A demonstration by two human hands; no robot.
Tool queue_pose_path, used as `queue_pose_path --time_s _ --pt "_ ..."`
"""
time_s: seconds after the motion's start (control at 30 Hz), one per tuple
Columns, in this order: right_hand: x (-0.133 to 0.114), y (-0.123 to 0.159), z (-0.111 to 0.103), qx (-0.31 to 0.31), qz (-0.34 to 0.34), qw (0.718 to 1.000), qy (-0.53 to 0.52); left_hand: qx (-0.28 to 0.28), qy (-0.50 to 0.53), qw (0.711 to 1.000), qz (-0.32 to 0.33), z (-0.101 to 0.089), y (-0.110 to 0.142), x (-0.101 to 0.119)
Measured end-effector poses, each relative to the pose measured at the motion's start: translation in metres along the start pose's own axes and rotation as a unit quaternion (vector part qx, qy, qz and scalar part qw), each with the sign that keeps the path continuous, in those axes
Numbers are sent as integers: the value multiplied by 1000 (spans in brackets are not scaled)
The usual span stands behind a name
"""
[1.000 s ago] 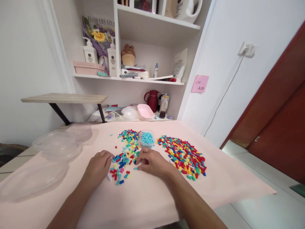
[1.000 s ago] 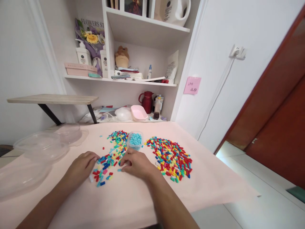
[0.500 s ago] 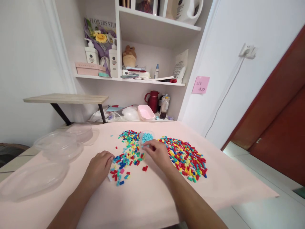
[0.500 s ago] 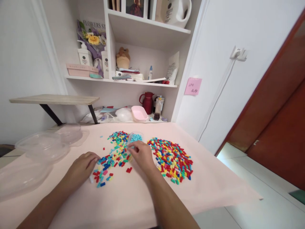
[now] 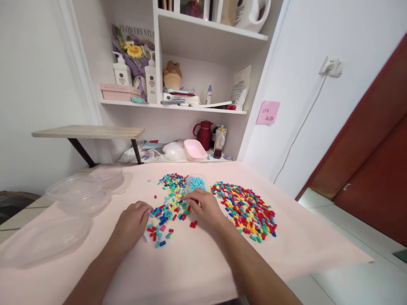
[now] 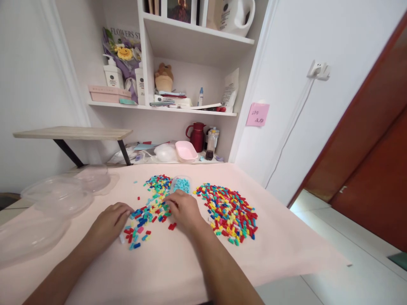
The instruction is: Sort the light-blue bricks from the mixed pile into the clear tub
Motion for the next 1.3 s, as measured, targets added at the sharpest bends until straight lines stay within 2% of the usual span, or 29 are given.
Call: queue_pose_path --time_s 0.13,0.27,0.37,0.47,0.73,0.97,1.03,1.17,1.23,1.3 --pt "-31 3 28 -94 -77 991 49 2 3 1000 3 1 0 0" --pt "-52 9 59 -205 -124 967 83 2 2 1000 8 2 0 2" --pt "-60 11 68 -229 -145 958 91 1 -1 1000 8 2 1 2" --pt "-57 9 59 -197 -136 968 78 2 -1 1000 7 1 1 2" --pt "-34 8 15 -71 -75 993 63 4 2 1000 4 2 1 1" --pt "-34 7 24 -82 -73 993 43 1 4 1000 -1 3 1 1" --pt "-25 6 21 -58 -46 997 28 -1 4 1000 -2 3 2 1" --pt "8 11 5 23 60 998 -3 -4 5 1000 -2 2 2 2" --pt "17 13 4 32 89 996 -6 -5 5 1000 -1 2 2 3" --pt "18 13 7 19 89 996 -10 -6 4 1000 0 1 2 4"
Point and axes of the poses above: each hand's wrist, its own y-axis away from the middle knuckle, its own z-axis out of the palm, x = y × z, the point moved 10 cm from there along -y, towards the middle knuckle, and after that the axes turned 12 degrees about -x, right-handed, at the moved point
